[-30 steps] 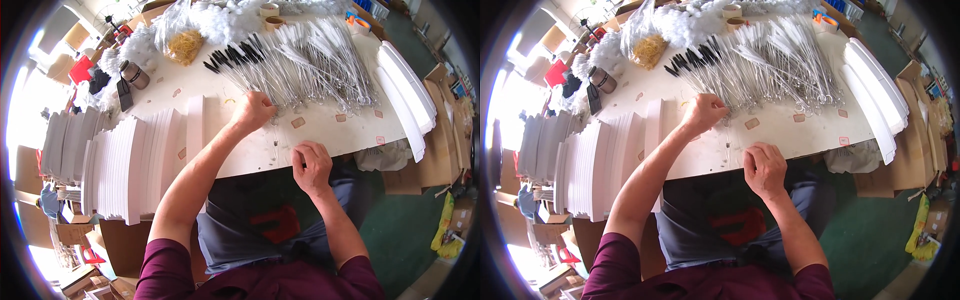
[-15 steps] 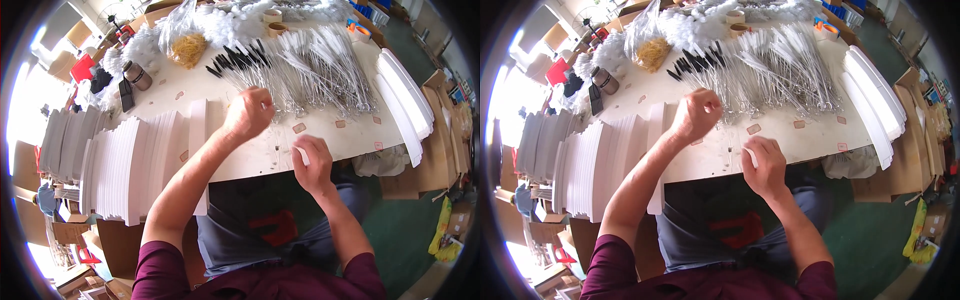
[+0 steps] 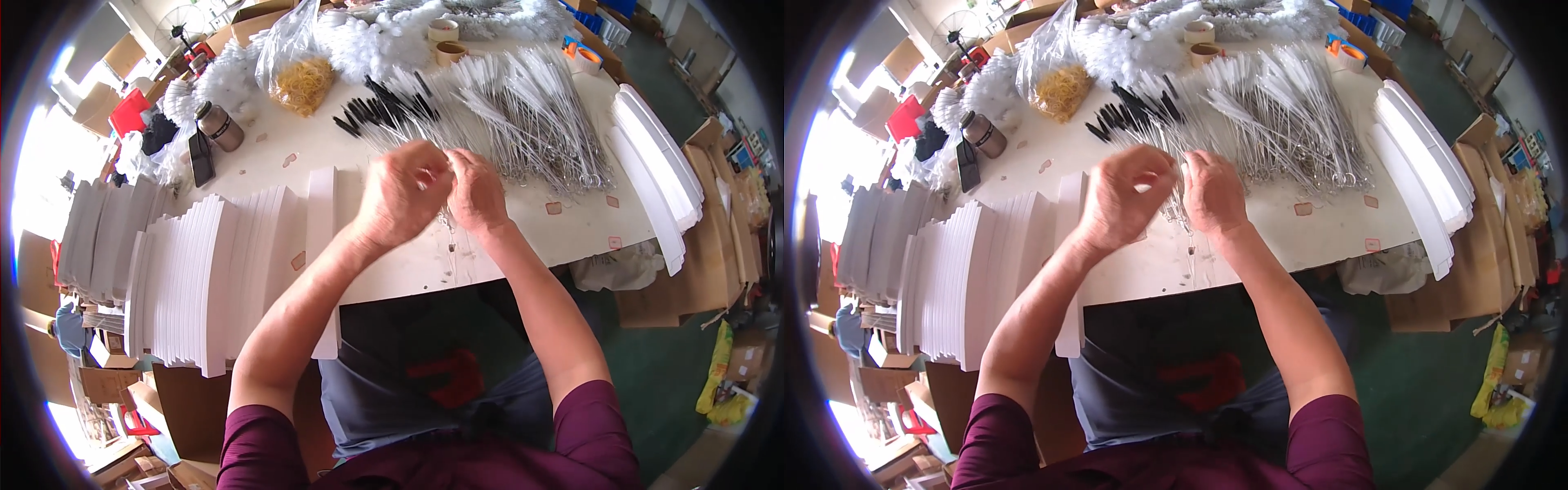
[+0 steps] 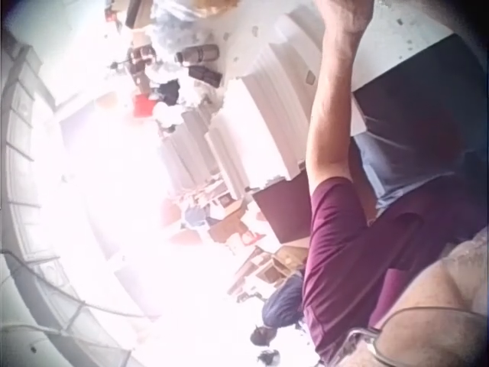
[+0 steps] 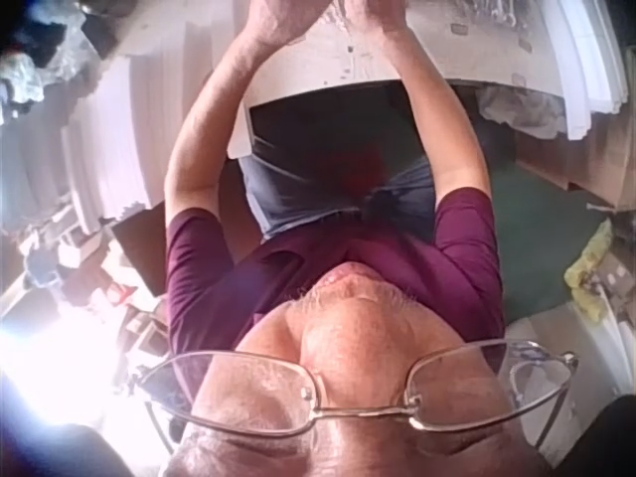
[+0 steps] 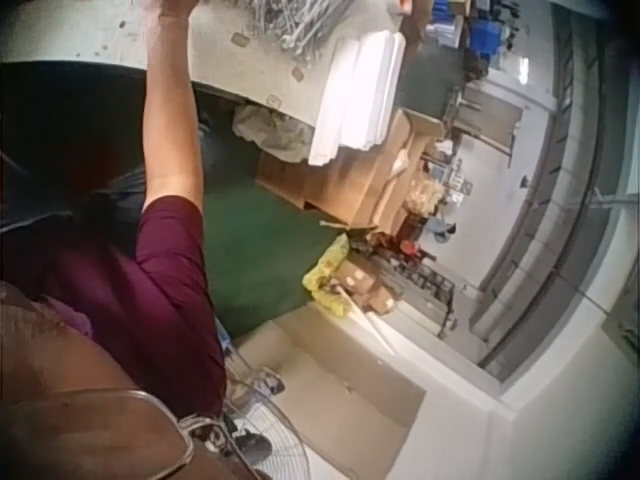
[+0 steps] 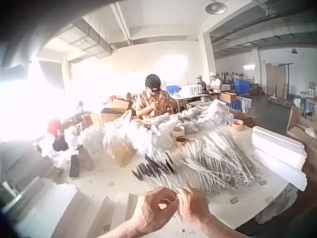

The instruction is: Assembling industrial cleaning brushes and placing them into cardboard boxes.

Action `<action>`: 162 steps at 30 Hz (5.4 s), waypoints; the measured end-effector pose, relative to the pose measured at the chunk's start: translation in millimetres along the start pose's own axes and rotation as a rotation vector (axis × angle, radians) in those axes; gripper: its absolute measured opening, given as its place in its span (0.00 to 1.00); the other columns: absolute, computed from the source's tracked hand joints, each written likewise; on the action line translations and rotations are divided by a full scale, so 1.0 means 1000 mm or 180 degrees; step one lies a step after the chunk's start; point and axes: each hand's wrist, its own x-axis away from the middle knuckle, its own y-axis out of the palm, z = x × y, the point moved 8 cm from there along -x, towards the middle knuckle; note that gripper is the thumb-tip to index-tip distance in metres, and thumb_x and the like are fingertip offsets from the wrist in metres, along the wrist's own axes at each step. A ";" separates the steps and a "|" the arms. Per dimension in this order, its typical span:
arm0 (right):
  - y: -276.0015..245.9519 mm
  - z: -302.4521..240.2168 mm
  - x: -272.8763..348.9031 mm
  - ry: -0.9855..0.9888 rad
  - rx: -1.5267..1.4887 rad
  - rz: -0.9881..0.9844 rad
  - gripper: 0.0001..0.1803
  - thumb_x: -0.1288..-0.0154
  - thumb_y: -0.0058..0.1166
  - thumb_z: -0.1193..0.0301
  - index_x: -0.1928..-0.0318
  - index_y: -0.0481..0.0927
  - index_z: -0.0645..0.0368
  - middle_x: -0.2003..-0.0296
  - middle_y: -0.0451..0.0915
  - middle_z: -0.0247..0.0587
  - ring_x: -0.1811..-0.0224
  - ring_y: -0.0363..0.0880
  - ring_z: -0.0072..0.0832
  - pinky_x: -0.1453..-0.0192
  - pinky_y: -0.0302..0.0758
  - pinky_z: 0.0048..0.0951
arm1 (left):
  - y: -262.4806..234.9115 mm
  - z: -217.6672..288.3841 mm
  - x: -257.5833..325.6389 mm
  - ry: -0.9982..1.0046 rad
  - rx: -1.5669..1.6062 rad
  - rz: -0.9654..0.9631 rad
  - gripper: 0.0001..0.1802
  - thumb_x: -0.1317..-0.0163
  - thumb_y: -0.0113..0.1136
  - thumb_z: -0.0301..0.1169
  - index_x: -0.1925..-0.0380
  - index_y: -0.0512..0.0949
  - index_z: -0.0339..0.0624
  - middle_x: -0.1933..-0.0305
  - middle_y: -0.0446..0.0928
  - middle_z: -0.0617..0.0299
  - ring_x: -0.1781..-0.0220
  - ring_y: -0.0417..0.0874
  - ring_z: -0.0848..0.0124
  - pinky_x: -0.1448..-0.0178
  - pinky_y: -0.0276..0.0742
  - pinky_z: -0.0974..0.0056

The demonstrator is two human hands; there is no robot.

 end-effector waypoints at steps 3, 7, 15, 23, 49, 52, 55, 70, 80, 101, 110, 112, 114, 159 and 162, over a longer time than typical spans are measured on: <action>0.001 0.018 0.006 -0.0136 0.0105 0.0291 0.17 0.30 0.55 0.74 0.43 0.82 0.66 0.45 0.84 0.48 0.46 0.81 0.44 0.36 0.74 0.42 | -0.034 -0.009 -0.018 -0.0324 0.0741 0.0285 0.04 0.35 0.62 0.20 0.63 0.82 0.28 0.56 0.86 0.52 0.59 0.88 0.71 0.53 0.88 0.65; 0.004 0.014 0.010 -0.0171 0.0209 0.0417 0.16 0.30 0.55 0.74 0.45 0.83 0.66 0.47 0.85 0.48 0.46 0.81 0.44 0.37 0.75 0.42 | -0.079 0.007 -0.027 -0.0023 0.1103 0.0634 0.06 0.33 0.63 0.24 0.64 0.83 0.31 0.62 0.86 0.52 0.63 0.88 0.71 0.57 0.88 0.64; -0.001 0.039 0.004 0.0237 -0.0499 0.0023 0.22 0.30 0.57 0.68 0.41 0.80 0.69 0.43 0.82 0.54 0.43 0.81 0.49 0.32 0.73 0.43 | -0.037 -0.003 -0.025 -0.0354 0.0713 -0.0022 0.07 0.32 0.63 0.24 0.61 0.82 0.28 0.56 0.86 0.50 0.57 0.88 0.70 0.51 0.86 0.65; 0.051 -0.027 -0.009 -0.0003 0.0528 -0.0987 0.37 0.31 0.58 0.57 0.29 0.67 0.68 0.27 0.62 0.62 0.24 0.60 0.54 0.19 0.55 0.54 | -0.010 0.015 -0.003 -0.0093 0.0552 -0.0097 0.05 0.36 0.65 0.19 0.63 0.79 0.29 0.54 0.85 0.52 0.54 0.83 0.77 0.45 0.82 0.67; 0.046 0.007 0.001 -0.0229 0.0302 0.0460 0.24 0.26 0.55 0.64 0.36 0.75 0.63 0.41 0.79 0.52 0.41 0.77 0.49 0.34 0.73 0.46 | 0.009 0.049 0.046 0.0672 -0.0223 -0.0859 0.06 0.44 0.65 0.18 0.68 0.76 0.35 0.53 0.85 0.45 0.51 0.88 0.49 0.47 0.84 0.56; 0.042 0.004 -0.002 0.0427 -0.0618 0.0173 0.16 0.28 0.56 0.68 0.45 0.80 0.64 0.51 0.84 0.51 0.50 0.82 0.50 0.42 0.78 0.46 | 0.010 0.050 0.067 0.0798 -0.0532 -0.0535 0.06 0.44 0.65 0.18 0.68 0.77 0.35 0.52 0.85 0.44 0.52 0.88 0.48 0.48 0.85 0.54; 0.025 -0.001 -0.005 0.0279 -0.0066 0.0276 0.13 0.31 0.57 0.70 0.51 0.81 0.66 0.54 0.84 0.54 0.52 0.83 0.52 0.45 0.79 0.46 | 0.042 0.068 0.104 0.1380 -0.0723 -0.0993 0.08 0.48 0.68 0.21 0.69 0.78 0.38 0.52 0.84 0.43 0.56 0.89 0.50 0.53 0.87 0.57; 0.017 -0.004 0.002 0.0135 -0.0286 0.0451 0.24 0.38 0.59 0.80 0.40 0.76 0.68 0.44 0.81 0.56 0.39 0.78 0.51 0.31 0.74 0.47 | -0.164 0.092 0.094 0.0147 0.1858 0.1224 0.06 0.27 0.49 0.22 0.64 0.74 0.34 0.48 0.82 0.34 0.56 0.90 0.57 0.53 0.88 0.55; -0.030 -0.040 0.076 0.1690 -0.3596 -0.0946 0.33 0.18 0.44 0.45 0.49 0.82 0.68 0.62 0.86 0.43 0.62 0.86 0.27 0.55 0.84 0.30 | -0.103 0.135 0.124 0.0512 0.1307 0.0860 0.03 0.33 0.47 0.18 0.66 0.70 0.36 0.47 0.81 0.34 0.58 0.88 0.55 0.49 0.85 0.54; -0.109 0.004 0.159 0.3093 -0.5552 0.0806 0.20 0.16 0.45 0.58 0.43 0.79 0.63 0.72 0.77 0.32 0.79 0.66 0.18 0.76 0.63 0.23 | 0.090 0.106 0.212 0.1560 -0.0054 -0.0975 0.12 0.52 0.72 0.20 0.67 0.79 0.34 0.45 0.80 0.39 0.51 0.89 0.46 0.52 0.90 0.53; -0.142 0.075 0.155 0.3332 -0.4409 0.0896 0.15 0.19 0.51 0.63 0.48 0.81 0.62 0.76 0.66 0.23 0.81 0.57 0.12 0.81 0.54 0.18 | 0.109 0.071 0.134 0.0921 -0.0080 -0.1020 0.07 0.43 0.68 0.22 0.64 0.81 0.35 0.63 0.84 0.50 0.60 0.89 0.53 0.57 0.86 0.57; -0.145 0.090 0.145 0.3187 -0.4111 0.0820 0.15 0.18 0.50 0.63 0.50 0.82 0.63 0.76 0.66 0.23 0.82 0.57 0.11 0.81 0.53 0.18 | 0.101 0.048 0.095 0.0393 -0.0331 -0.0720 0.05 0.41 0.65 0.20 0.64 0.82 0.36 0.67 0.84 0.51 0.64 0.89 0.59 0.57 0.85 0.60; -0.142 0.101 0.138 0.2966 -0.3675 0.0555 0.15 0.18 0.49 0.63 0.51 0.82 0.63 0.77 0.66 0.23 0.83 0.56 0.10 0.81 0.53 0.19 | 0.096 0.032 0.053 0.0317 -0.0467 -0.0561 0.04 0.38 0.63 0.22 0.63 0.83 0.36 0.67 0.85 0.51 0.65 0.90 0.64 0.59 0.85 0.62; -0.114 0.113 0.130 0.2311 -0.1909 0.0224 0.18 0.19 0.51 0.63 0.62 0.84 0.65 0.81 0.72 0.29 0.79 0.67 0.16 0.74 0.64 0.27 | 0.080 -0.031 -0.014 0.0311 -0.2356 -0.0808 0.08 0.40 0.63 0.28 0.62 0.86 0.42 0.59 0.83 0.52 0.48 0.84 0.53 0.45 0.81 0.51; -0.116 0.108 0.128 0.2261 -0.1891 0.0233 0.17 0.19 0.51 0.63 0.61 0.84 0.64 0.81 0.72 0.29 0.79 0.67 0.16 0.74 0.65 0.27 | 0.095 -0.042 -0.026 0.0556 -0.2301 -0.0577 0.08 0.41 0.64 0.27 0.62 0.85 0.41 0.60 0.83 0.53 0.49 0.84 0.53 0.44 0.82 0.51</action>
